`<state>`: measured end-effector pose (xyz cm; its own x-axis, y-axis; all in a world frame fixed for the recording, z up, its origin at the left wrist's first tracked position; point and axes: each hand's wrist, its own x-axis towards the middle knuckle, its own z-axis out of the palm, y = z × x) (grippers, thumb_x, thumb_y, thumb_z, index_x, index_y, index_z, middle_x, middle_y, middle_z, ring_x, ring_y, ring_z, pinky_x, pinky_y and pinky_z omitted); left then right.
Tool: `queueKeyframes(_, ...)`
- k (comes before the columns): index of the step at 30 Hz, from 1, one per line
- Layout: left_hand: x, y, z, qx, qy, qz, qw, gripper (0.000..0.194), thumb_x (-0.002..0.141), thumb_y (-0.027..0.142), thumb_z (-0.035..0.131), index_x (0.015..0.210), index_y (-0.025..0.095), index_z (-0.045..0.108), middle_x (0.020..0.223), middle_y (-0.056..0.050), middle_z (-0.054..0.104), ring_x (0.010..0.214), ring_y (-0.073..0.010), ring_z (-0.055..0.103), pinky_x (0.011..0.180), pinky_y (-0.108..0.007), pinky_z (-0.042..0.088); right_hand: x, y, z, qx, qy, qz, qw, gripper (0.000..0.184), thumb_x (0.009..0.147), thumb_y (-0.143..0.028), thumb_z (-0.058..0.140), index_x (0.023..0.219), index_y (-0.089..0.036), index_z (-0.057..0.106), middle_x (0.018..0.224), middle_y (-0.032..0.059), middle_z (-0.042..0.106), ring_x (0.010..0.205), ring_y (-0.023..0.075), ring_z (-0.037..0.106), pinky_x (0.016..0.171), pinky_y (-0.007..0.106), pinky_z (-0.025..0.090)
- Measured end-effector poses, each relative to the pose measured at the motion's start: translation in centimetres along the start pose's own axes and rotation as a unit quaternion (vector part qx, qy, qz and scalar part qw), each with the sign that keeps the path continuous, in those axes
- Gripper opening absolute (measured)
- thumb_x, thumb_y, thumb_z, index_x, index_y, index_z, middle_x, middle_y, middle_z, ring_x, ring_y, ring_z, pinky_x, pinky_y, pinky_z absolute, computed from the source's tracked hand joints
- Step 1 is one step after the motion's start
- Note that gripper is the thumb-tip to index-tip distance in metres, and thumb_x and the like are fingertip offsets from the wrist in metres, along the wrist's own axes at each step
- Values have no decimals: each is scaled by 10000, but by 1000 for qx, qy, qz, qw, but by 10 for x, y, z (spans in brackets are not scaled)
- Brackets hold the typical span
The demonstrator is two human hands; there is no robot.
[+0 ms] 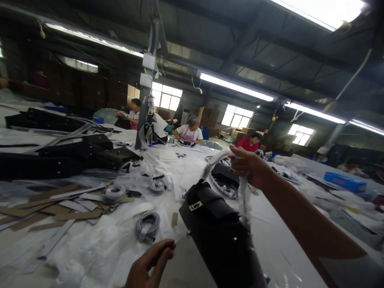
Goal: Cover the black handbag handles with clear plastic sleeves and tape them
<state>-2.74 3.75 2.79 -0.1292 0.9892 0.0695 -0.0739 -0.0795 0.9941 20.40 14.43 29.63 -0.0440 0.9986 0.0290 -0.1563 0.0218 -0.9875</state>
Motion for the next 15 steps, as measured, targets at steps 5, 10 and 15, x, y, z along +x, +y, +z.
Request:
queueKeyframes(5,34,54,-19,96,111,165,975,375,803,415,695,1160,300,703,1229,-46,688,1090,-281,641,983,-331,472,12,-36,4,-173,-50,-29,983,435,762,-455,758,558,-99,610,394,-129,282,348,-17,183,336,150,107)
queueKeyframes(10,49,88,1,149,-2,276,949,529,852,337,651,1370,285,558,1462,-46,519,1368,-298,425,1155,-376,290,17,-27,2,-299,-106,-42,947,562,887,-434,494,634,37,665,386,-110,382,338,-35,288,383,185,130)
queueKeyframes(15,55,79,42,117,-148,176,966,558,839,293,664,1382,242,546,1314,-77,648,1206,-290,573,1052,-349,405,42,29,-6,-353,-124,-93,923,532,791,-574,667,518,-123,596,398,-70,432,358,35,321,378,194,208)
